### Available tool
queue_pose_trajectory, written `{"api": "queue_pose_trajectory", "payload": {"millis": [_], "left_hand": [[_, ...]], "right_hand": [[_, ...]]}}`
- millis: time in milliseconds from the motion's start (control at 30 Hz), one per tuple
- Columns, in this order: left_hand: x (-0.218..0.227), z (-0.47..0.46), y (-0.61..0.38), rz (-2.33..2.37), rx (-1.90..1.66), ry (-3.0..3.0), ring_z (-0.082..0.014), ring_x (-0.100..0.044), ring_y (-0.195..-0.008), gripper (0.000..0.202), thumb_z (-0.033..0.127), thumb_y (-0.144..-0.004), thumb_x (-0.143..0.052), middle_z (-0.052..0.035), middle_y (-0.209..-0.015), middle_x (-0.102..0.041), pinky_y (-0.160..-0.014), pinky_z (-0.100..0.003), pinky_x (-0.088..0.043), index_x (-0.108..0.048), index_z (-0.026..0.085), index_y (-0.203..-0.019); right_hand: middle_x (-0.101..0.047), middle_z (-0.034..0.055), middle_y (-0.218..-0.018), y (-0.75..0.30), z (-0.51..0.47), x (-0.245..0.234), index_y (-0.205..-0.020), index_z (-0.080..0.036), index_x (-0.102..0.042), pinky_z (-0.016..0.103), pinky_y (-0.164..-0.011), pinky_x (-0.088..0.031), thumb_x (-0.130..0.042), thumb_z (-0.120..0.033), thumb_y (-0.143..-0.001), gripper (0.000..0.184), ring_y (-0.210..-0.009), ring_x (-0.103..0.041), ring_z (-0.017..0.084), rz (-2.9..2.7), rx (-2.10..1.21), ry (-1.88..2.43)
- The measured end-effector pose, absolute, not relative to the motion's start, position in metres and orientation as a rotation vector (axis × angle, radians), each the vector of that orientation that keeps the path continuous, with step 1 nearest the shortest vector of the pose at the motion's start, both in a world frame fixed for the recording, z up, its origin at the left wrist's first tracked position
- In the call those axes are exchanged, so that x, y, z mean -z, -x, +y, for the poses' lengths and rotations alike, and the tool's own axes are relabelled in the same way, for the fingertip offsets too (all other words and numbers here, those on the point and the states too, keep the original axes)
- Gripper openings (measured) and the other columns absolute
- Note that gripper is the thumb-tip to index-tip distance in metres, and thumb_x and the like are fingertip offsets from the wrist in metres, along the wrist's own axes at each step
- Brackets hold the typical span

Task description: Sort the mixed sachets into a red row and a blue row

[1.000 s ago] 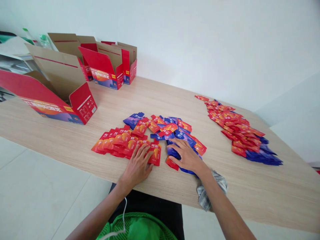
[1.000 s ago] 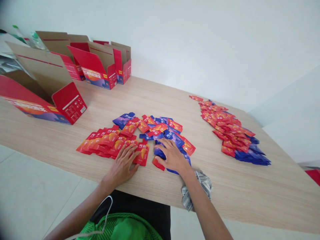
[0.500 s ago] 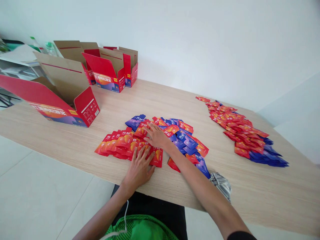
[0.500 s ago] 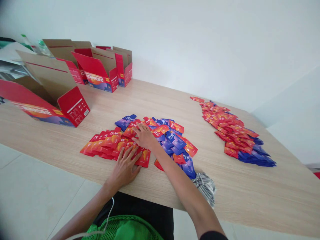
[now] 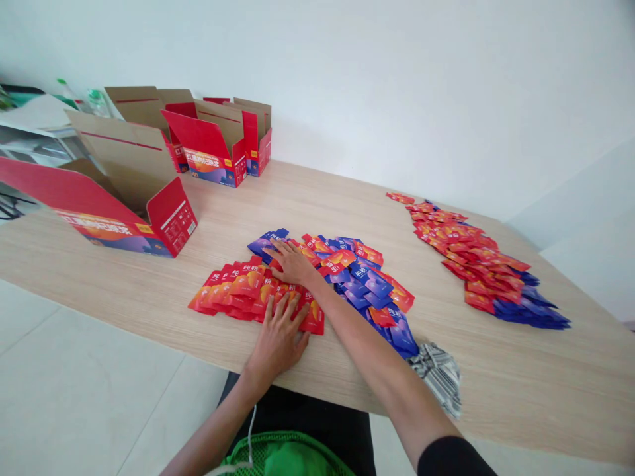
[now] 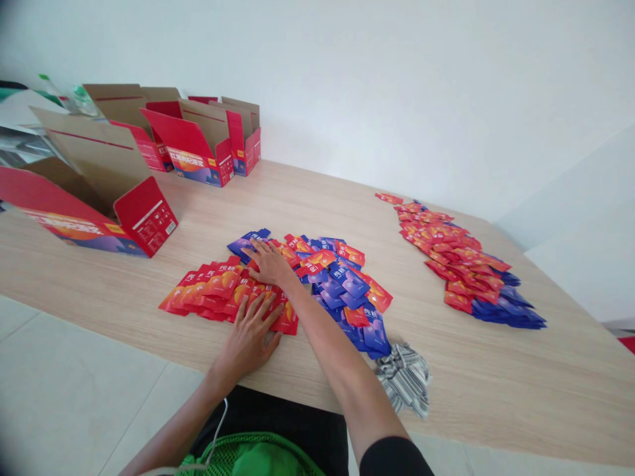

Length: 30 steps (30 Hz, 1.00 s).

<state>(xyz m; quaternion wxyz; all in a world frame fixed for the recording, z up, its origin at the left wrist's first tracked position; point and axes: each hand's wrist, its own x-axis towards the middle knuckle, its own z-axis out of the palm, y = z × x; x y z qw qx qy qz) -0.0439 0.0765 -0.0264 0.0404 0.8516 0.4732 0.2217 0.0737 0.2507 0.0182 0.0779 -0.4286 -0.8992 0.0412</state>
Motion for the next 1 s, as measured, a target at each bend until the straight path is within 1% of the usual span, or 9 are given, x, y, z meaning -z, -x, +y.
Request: {"api": "queue_pose_trajectory", "payload": {"millis": [67,200,367,533,633,700,767,867,1000], "left_hand": [[0.025,0.076,0.044,1.455,-0.675,-2.612,-0.0401,-0.047,-0.153,0.051,0.033,-0.098,-0.064,-0.0153,-0.162,-0.056,-0.128,-0.067,-0.033,-0.065,0.022,-0.147],[0.023,0.075,0.045,1.462,-0.699,-2.614,-0.0374,-0.048,-0.153,0.053,0.035,-0.098,-0.066,-0.0127,-0.162,-0.057,-0.129,-0.063,-0.033,-0.063,0.025,-0.15],[0.024,0.075,0.045,1.471,-0.703,-2.623,-0.0363,-0.048,-0.153,0.052,0.039,-0.099,-0.065,-0.012,-0.163,-0.056,-0.129,-0.063,-0.032,-0.064,0.026,-0.15],[0.024,0.075,0.045,1.464,-0.699,-2.619,-0.0358,-0.048,-0.153,0.051,0.037,-0.099,-0.065,-0.0106,-0.166,-0.052,-0.129,-0.062,-0.034,-0.064,0.026,-0.15],[0.022,0.075,0.045,1.468,-0.701,-2.625,-0.0359,-0.048,-0.153,0.051,0.035,-0.099,-0.065,-0.0106,-0.166,-0.053,-0.129,-0.062,-0.033,-0.065,0.026,-0.149],[0.022,0.075,0.045,1.47,-0.702,-2.63,-0.0362,-0.048,-0.153,0.05,0.034,-0.098,-0.065,-0.0117,-0.165,-0.054,-0.129,-0.062,-0.033,-0.066,0.025,-0.148],[0.021,0.075,0.045,1.466,-0.705,-2.635,-0.0365,-0.048,-0.153,0.049,0.033,-0.098,-0.064,-0.0124,-0.165,-0.054,-0.129,-0.062,-0.033,-0.066,0.025,-0.147],[0.022,0.075,0.045,1.455,-0.72,-2.629,-0.0369,-0.048,-0.153,0.05,0.034,-0.098,-0.065,-0.0125,-0.164,-0.054,-0.129,-0.064,-0.034,-0.066,0.024,-0.147],[0.023,0.075,0.045,1.457,-0.723,-2.633,-0.037,-0.049,-0.152,0.049,0.032,-0.099,-0.063,-0.0128,-0.164,-0.055,-0.128,-0.065,-0.033,-0.066,0.024,-0.147]], "right_hand": [[-0.033,0.0188,-0.176,-0.075,0.255,-0.016,-0.165,-0.014,-0.045,0.048,-0.135,-0.018,-0.057,-0.035,-0.107,0.063,-0.163,-0.031,0.031,-2.653,-0.136,1.322],[-0.039,0.0196,-0.173,-0.076,0.264,-0.009,-0.162,-0.013,-0.049,0.05,-0.134,-0.021,-0.06,-0.043,-0.106,0.065,-0.161,-0.036,0.033,-2.532,-0.125,1.453],[-0.044,0.0204,-0.17,-0.082,0.274,-0.004,-0.159,-0.011,-0.052,0.052,-0.134,-0.021,-0.059,-0.033,-0.103,0.061,-0.158,-0.04,0.034,-2.396,-0.052,1.598],[-0.044,0.0207,-0.17,-0.094,0.283,-0.008,-0.16,-0.008,-0.051,0.053,-0.134,-0.02,-0.054,-0.028,-0.103,0.06,-0.16,-0.037,0.034,-2.36,-0.028,1.68],[-0.035,0.0232,-0.174,-0.1,0.279,-0.02,-0.163,-0.004,-0.046,0.052,-0.135,-0.018,-0.053,-0.028,-0.104,0.064,-0.164,-0.029,0.034,-2.373,-0.038,1.719],[-0.028,0.0225,-0.177,-0.107,0.264,-0.028,-0.165,-0.004,-0.044,0.052,-0.136,-0.016,-0.055,-0.032,-0.105,0.066,-0.166,-0.023,0.035,-2.404,-0.012,1.692],[-0.025,0.0204,-0.179,-0.12,0.235,-0.035,-0.164,-0.006,-0.046,0.054,-0.136,-0.017,-0.055,-0.033,-0.105,0.065,-0.167,-0.02,0.035,-2.43,0.044,1.622],[-0.027,0.0176,-0.179,-0.152,0.171,-0.038,-0.162,-0.011,-0.049,0.056,-0.134,-0.024,-0.054,-0.034,-0.106,0.061,-0.167,-0.021,0.034,-2.457,0.102,1.525],[-0.021,0.0148,-0.181,-0.194,0.09,-0.029,-0.167,-0.019,-0.043,0.06,-0.132,-0.03,-0.057,-0.04,-0.106,0.066,-0.167,-0.021,0.034,-2.516,0.154,1.477]]}}
